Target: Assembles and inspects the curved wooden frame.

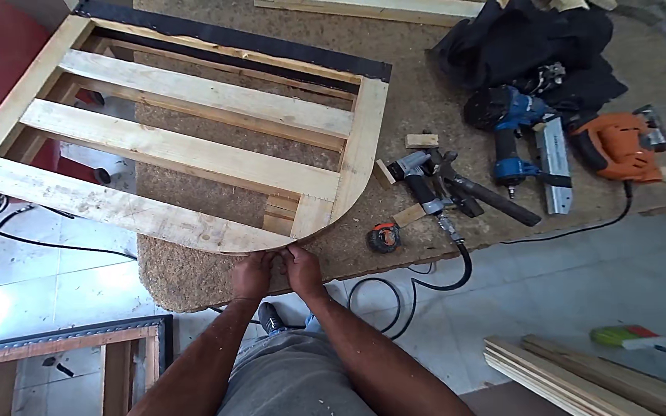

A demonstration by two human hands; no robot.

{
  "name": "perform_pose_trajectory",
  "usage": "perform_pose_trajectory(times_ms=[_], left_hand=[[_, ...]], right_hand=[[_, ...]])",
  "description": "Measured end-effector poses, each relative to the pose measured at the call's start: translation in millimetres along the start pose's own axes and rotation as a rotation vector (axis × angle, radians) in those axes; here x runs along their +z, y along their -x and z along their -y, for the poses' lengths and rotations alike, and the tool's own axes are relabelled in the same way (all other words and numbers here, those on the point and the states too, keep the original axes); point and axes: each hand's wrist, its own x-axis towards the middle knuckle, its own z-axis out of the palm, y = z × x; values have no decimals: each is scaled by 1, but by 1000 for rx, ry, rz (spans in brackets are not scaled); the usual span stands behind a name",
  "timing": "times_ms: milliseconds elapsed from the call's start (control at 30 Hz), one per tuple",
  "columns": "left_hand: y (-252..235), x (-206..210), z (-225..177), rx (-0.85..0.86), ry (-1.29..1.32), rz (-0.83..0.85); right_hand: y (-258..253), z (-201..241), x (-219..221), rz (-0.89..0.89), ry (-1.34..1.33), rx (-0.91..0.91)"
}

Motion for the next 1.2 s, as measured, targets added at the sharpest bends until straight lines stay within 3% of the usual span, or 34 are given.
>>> perform_pose_trajectory(times_ms=[367, 1200], left_hand=[[-3, 5, 10, 78, -72, -35], [-5, -5, 6, 43, -9, 49]], right_hand=[[0, -1, 6, -52, 57, -11], [5, 1, 3, -89, 7, -35]])
